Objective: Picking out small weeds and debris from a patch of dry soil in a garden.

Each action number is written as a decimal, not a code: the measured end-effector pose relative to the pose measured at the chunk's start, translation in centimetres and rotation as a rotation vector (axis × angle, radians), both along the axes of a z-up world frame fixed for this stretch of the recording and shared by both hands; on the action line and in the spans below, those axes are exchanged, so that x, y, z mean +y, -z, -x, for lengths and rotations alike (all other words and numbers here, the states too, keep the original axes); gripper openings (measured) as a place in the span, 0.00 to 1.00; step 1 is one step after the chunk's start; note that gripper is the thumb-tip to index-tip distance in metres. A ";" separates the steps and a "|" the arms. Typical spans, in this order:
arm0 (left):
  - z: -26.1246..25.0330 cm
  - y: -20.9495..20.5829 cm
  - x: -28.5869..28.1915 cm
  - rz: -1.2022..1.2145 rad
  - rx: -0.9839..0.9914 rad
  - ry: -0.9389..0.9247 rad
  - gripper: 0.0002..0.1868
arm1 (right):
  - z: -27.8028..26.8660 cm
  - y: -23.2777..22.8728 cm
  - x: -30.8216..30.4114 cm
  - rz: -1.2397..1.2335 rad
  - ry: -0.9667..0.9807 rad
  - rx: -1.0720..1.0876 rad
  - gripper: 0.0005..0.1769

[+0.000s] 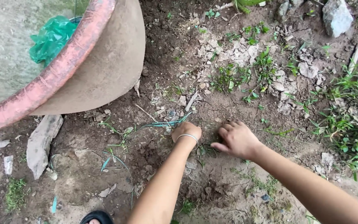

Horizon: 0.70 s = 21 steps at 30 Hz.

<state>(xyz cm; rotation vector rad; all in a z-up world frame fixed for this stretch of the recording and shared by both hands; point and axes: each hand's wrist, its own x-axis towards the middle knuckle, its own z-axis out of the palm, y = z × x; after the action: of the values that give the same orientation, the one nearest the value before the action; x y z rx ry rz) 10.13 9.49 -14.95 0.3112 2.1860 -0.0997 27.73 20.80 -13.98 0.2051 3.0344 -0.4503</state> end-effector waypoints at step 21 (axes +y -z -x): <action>-1.7 -2.7 -3.3 -0.266 0.090 0.015 0.23 | -4.4 -0.8 -4.1 0.290 -0.108 0.154 0.19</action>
<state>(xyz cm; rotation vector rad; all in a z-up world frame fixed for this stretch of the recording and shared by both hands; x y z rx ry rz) 11.81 6.22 -12.30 0.4810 2.2889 0.1736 32.10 16.74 -13.18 -0.0106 3.0543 -0.9259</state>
